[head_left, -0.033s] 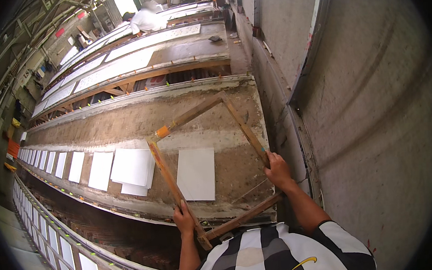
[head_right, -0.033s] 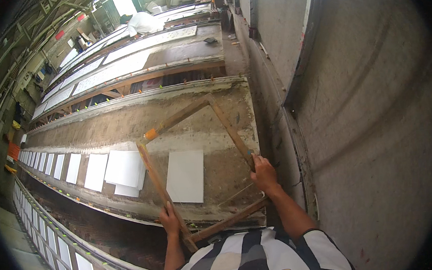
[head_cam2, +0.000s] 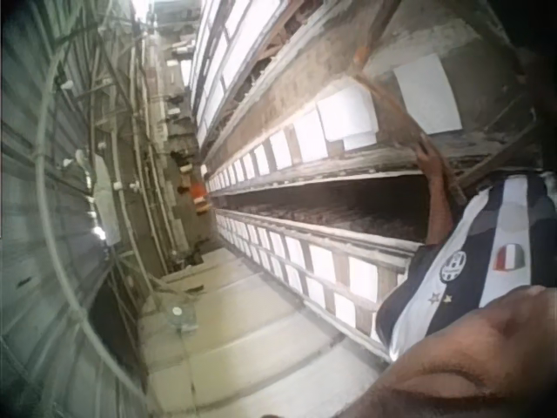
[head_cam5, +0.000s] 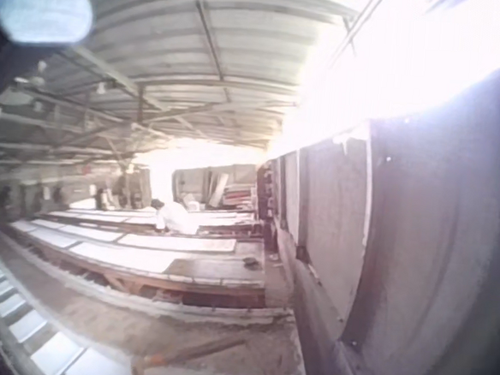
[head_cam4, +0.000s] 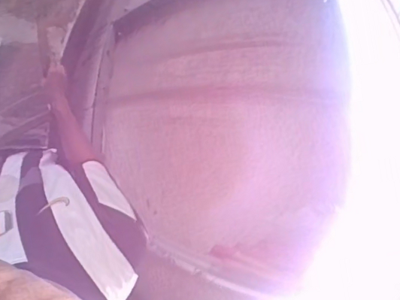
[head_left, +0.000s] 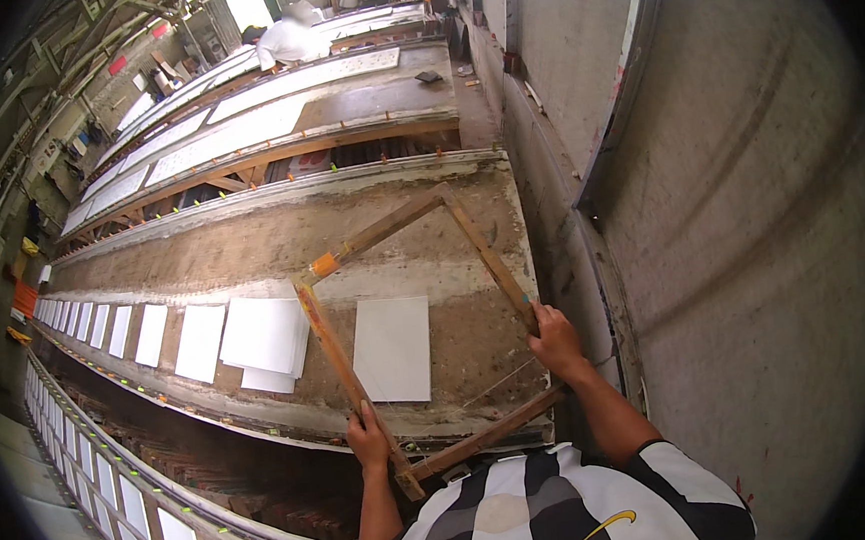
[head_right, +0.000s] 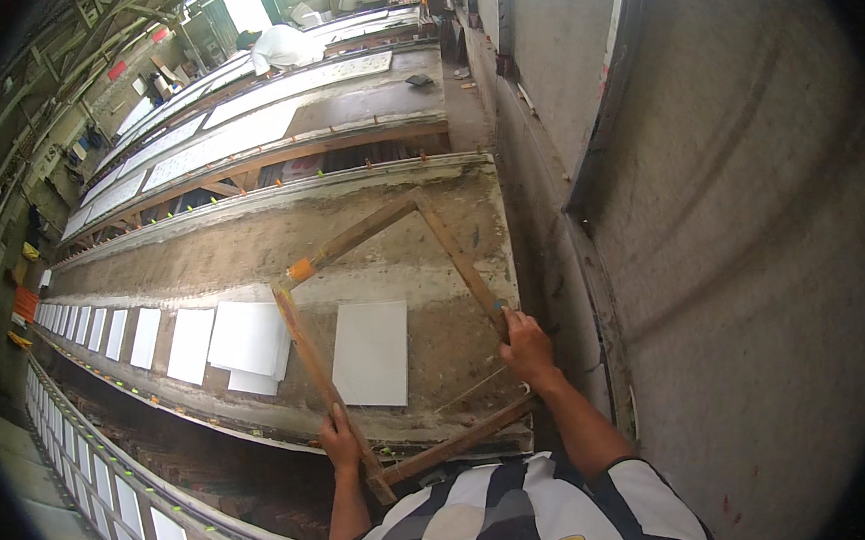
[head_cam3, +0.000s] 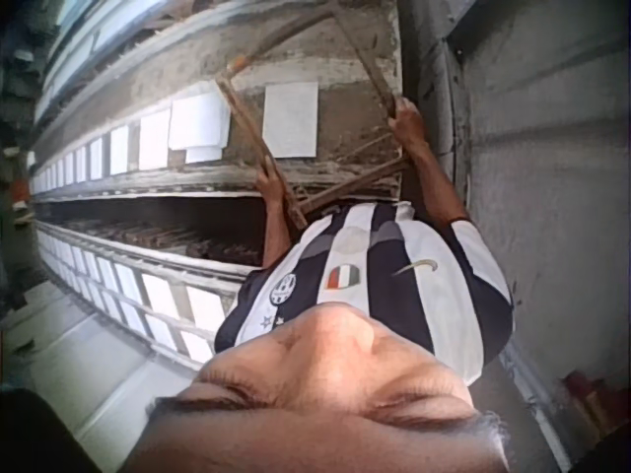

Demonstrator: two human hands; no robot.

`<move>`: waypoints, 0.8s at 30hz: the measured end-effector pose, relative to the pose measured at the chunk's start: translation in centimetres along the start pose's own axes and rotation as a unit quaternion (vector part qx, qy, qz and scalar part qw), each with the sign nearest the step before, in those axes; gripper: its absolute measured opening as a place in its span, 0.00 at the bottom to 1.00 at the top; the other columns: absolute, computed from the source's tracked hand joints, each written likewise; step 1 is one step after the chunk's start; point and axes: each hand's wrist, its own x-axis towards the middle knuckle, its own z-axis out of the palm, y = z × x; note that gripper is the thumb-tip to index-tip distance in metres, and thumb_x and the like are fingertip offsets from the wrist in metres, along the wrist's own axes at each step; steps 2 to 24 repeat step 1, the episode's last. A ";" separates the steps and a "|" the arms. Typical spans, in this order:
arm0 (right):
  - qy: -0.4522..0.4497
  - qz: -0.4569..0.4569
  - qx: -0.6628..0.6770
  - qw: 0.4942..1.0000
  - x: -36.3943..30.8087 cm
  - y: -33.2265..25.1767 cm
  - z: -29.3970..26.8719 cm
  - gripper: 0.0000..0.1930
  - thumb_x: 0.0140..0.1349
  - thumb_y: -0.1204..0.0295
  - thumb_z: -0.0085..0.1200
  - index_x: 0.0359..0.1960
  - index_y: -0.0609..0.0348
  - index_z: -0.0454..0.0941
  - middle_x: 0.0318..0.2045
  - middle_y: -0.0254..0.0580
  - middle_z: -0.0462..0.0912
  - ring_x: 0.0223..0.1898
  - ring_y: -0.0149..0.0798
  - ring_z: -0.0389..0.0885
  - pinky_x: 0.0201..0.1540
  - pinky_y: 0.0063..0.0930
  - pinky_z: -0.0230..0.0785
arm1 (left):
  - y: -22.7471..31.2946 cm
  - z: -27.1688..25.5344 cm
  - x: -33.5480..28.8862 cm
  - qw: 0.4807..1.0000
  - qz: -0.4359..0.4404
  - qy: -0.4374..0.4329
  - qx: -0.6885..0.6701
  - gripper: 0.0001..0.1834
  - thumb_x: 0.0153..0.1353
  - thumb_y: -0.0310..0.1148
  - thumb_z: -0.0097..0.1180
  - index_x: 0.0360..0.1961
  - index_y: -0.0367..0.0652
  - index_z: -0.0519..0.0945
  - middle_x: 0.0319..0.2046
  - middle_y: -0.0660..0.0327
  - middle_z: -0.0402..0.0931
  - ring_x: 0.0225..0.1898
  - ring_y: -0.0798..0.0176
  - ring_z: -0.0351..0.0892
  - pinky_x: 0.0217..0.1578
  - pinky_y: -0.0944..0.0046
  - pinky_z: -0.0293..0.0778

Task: The person picks up white rectangular panels from a stack and places them one by one into a wooden frame on a conveyor belt. The person smooths each panel into the frame before moving to the next one.

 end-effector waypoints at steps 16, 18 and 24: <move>-0.011 0.006 -0.005 1.000 0.2 -0.1 0.0 0.36 0.54 0.71 0.66 0.66 0.63 0.68 0.53 0.56 0.77 0.57 0.56 0.76 0.60 0.44 0.69 | -1.1 0.5 0.0 1.000 0.003 0.009 -0.012 0.27 0.74 0.51 0.50 0.47 0.33 0.82 0.32 0.42 0.83 0.33 0.45 0.83 0.37 0.50 0.75; -0.011 0.006 -0.005 1.000 0.2 -0.1 0.0 0.36 0.54 0.71 0.66 0.66 0.63 0.68 0.53 0.56 0.77 0.57 0.56 0.76 0.60 0.44 0.69 | -1.1 0.5 0.0 1.000 0.003 0.009 -0.012 0.27 0.74 0.51 0.50 0.47 0.33 0.82 0.32 0.42 0.83 0.33 0.45 0.83 0.37 0.50 0.75; -0.011 0.006 -0.005 1.000 0.2 -0.1 0.0 0.36 0.54 0.71 0.66 0.66 0.63 0.68 0.53 0.56 0.77 0.57 0.56 0.76 0.60 0.44 0.69 | -1.1 0.5 0.0 1.000 0.003 0.009 -0.012 0.27 0.74 0.51 0.50 0.47 0.33 0.82 0.32 0.42 0.83 0.33 0.45 0.83 0.37 0.50 0.75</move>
